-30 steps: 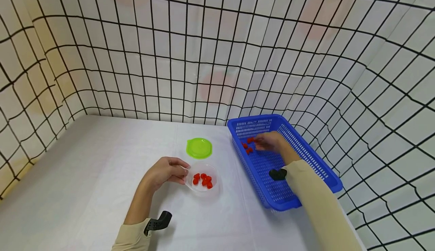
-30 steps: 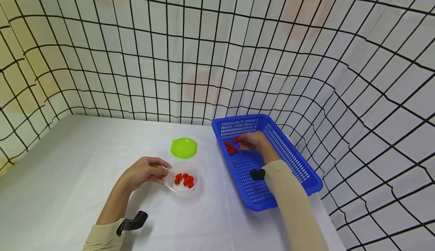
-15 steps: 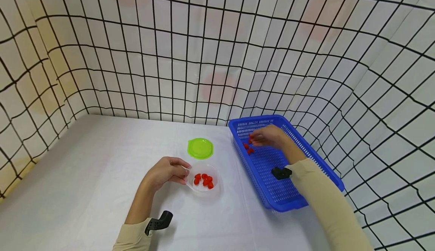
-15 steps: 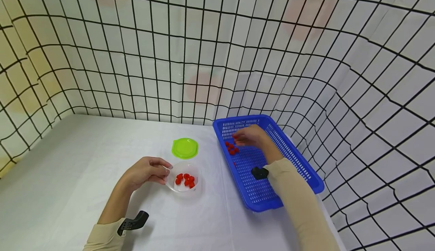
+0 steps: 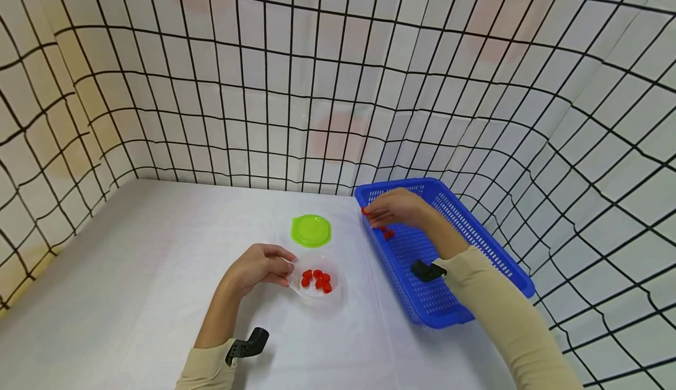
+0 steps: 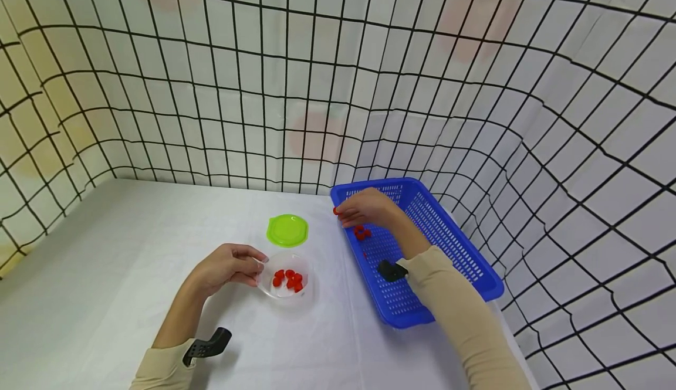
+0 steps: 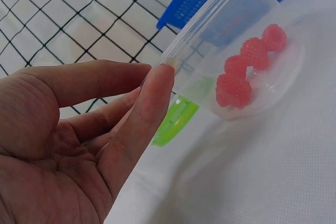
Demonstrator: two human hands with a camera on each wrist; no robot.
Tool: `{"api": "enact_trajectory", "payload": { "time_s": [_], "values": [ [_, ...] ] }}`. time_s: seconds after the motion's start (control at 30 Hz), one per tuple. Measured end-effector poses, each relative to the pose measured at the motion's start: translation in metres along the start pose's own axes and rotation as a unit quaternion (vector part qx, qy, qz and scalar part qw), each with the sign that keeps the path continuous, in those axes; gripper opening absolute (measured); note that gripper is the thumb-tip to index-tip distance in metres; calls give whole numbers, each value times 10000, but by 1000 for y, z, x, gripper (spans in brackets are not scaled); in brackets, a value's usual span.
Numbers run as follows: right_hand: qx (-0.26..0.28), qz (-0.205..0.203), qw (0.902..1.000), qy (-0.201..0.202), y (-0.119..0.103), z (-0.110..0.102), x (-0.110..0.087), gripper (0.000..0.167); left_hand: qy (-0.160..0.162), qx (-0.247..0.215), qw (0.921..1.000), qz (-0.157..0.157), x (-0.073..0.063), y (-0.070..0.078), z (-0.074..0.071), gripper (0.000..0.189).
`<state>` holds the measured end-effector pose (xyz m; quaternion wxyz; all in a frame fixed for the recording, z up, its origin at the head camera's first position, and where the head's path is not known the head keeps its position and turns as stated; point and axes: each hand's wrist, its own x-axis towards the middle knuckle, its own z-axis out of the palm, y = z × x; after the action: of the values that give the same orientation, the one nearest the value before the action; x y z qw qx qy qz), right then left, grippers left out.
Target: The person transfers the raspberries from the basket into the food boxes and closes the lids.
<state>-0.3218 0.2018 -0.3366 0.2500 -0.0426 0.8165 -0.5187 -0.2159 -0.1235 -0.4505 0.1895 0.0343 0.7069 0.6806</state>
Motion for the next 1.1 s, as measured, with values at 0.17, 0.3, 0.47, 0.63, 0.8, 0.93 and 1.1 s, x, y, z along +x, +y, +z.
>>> {"api": "enact_trajectory", "payload": {
  "time_s": [0.17,0.3,0.47,0.63,0.8,0.93,1.1],
  "values": [
    [-115,-143,9992,-345,-10,22,-4,25,16,14,10000,-12,1,0,0,27],
    [-301,-209,9977,-563,-13,38,-5,25,39,8,10000,-17,2,1,-1,27],
    [-487,-186,9950,-850,-9,55,-5,25,-14,25,10000,-8,1,2,-1,30],
    [-605,-9,9916,-1144,-3,70,-2,25,-68,28,10000,40,1,2,0,32],
    [-819,170,9864,-1414,-1,82,-4,23,-68,-4,10000,54,0,2,0,32],
    [-943,292,9821,-1606,0,88,-7,21,-61,-25,10000,52,0,2,-1,31],
    [-1170,427,9743,-1875,2,92,-10,21,-62,-9,10000,51,0,2,-1,31]
  ]
}}
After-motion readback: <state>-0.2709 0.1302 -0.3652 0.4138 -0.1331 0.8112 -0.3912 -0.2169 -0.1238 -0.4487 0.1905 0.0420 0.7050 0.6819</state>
